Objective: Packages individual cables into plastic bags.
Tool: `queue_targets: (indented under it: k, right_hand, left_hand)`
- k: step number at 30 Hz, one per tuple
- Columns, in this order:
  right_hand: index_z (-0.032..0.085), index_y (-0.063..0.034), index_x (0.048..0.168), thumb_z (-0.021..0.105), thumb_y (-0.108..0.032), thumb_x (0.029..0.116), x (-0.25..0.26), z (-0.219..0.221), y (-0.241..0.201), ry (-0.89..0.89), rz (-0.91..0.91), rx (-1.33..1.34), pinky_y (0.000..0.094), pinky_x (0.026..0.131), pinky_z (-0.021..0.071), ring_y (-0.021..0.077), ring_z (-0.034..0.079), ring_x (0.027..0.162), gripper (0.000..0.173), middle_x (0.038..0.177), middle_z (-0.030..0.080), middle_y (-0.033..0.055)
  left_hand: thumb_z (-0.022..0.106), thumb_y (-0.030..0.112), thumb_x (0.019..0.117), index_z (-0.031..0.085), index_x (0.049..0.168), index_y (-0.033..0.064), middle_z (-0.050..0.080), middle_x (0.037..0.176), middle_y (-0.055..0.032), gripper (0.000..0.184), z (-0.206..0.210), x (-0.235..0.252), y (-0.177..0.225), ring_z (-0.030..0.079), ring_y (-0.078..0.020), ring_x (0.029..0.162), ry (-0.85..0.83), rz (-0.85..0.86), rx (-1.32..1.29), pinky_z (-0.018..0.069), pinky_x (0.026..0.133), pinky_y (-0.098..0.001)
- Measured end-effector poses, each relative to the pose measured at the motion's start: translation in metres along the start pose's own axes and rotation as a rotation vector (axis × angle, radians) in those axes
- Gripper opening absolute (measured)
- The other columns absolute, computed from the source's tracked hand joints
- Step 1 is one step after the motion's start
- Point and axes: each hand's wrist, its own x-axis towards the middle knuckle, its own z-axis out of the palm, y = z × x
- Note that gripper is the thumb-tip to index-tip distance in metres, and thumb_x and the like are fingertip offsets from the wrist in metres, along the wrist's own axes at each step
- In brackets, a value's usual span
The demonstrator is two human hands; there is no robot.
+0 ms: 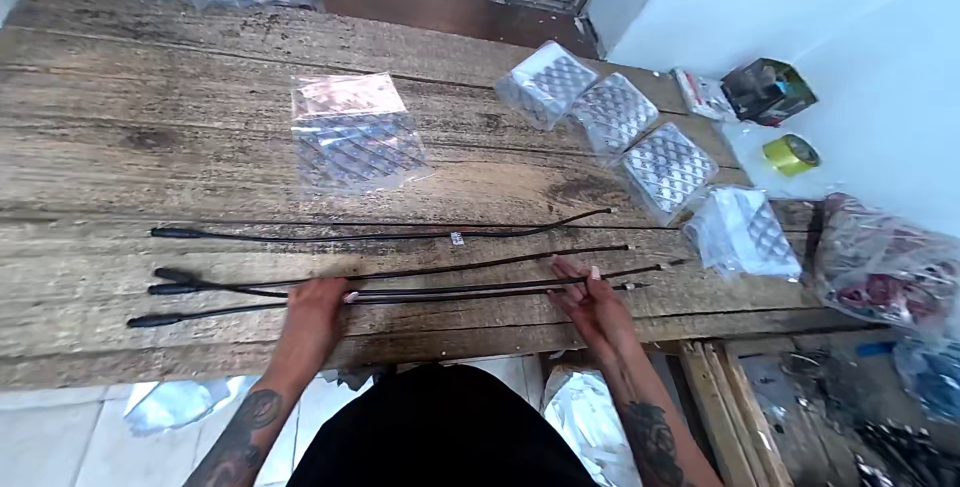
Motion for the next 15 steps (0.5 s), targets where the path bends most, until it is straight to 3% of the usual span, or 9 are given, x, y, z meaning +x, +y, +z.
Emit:
queue_targets:
  k: [3,6,7,9,11,13,15]
  right_hand:
    - [0.050,-0.0045,0.129,0.026,-0.026,0.1135,-0.004,-0.004,-0.006,-0.044,0.047,-0.048,0.0464,0.092,0.0602,0.0244,0.068,0.120,0.036,0.132,0.068,0.0088]
    - [0.049,-0.0075,0.134,0.025,-0.029,0.1135,-0.002,-0.013,-0.010,-0.057,0.090,-0.022,0.0452,0.092,0.0605,0.0223,0.067,0.120,0.038,0.134,0.067,0.0045]
    - [0.051,-0.0101,0.131,0.024,-0.030,0.1137,0.000,-0.017,-0.011,-0.058,0.115,-0.003,0.0446,0.093,0.0601,0.0211,0.068,0.120,0.038,0.133,0.068,0.0021]
    - [0.055,-0.0109,0.118,0.026,-0.029,0.1138,0.000,-0.020,-0.014,-0.027,0.120,0.055,0.0414,0.092,0.0613,0.0196,0.072,0.109,0.035,0.114,0.075,0.0013]
    - [0.056,-0.0118,0.103,0.027,-0.025,0.1139,-0.006,-0.008,-0.026,0.040,0.064,0.121,0.0351,0.087,0.0640,0.0165,0.077,0.092,0.034,0.090,0.076,-0.0006]
    - [0.053,-0.0125,0.100,0.025,-0.022,0.1140,-0.011,0.003,-0.036,0.066,0.011,0.149,0.0334,0.084,0.0644,0.0141,0.076,0.082,0.032,0.078,0.070,-0.0033]
    - [0.052,-0.0120,0.099,0.023,-0.021,0.1138,-0.008,0.003,-0.041,0.024,-0.011,0.114,0.0333,0.082,0.0647,0.0135,0.074,0.077,0.034,0.075,0.068,-0.0040]
  left_hand:
    - [0.057,0.018,0.1029,0.068,0.115,-0.0006,0.069,0.111,-0.0223,0.025,0.011,0.000,0.022,0.064,-0.0419,0.110,-0.166,-0.146,0.033,0.0413,0.104,-0.0637]
    - [0.052,0.026,0.1061,0.068,0.115,0.0047,0.069,0.113,-0.0150,0.028,0.015,0.009,0.030,0.063,-0.0344,0.114,-0.209,-0.158,0.038,0.0388,0.110,-0.0585]
    - [0.051,0.026,0.1067,0.068,0.115,0.0063,0.069,0.113,-0.0135,0.028,0.015,0.009,0.029,0.062,-0.0332,0.116,-0.181,-0.143,0.030,0.0386,0.111,-0.0580]
    - [0.057,0.025,0.1039,0.070,0.113,0.0051,0.068,0.114,-0.0164,0.026,0.015,-0.002,0.029,0.062,-0.0358,0.116,0.056,-0.184,-0.058,0.0419,0.108,-0.0575]
    - [0.061,0.021,0.1015,0.067,0.113,-0.0028,0.067,0.110,-0.0177,0.027,0.009,-0.019,0.038,0.065,-0.0309,0.108,0.291,-0.438,-0.285,0.0516,0.099,-0.0496]
    - [0.051,0.022,0.1079,0.056,0.121,-0.0060,0.067,0.100,-0.0119,0.031,0.000,-0.021,0.038,0.067,-0.0180,0.091,0.209,-0.771,-0.774,0.0564,0.085,-0.0374]
    - [0.036,0.023,0.1126,0.049,0.131,-0.0053,0.068,0.103,-0.0134,0.036,-0.012,-0.013,0.025,0.069,-0.0192,0.090,0.208,-0.922,-1.323,0.0584,0.085,-0.0370]
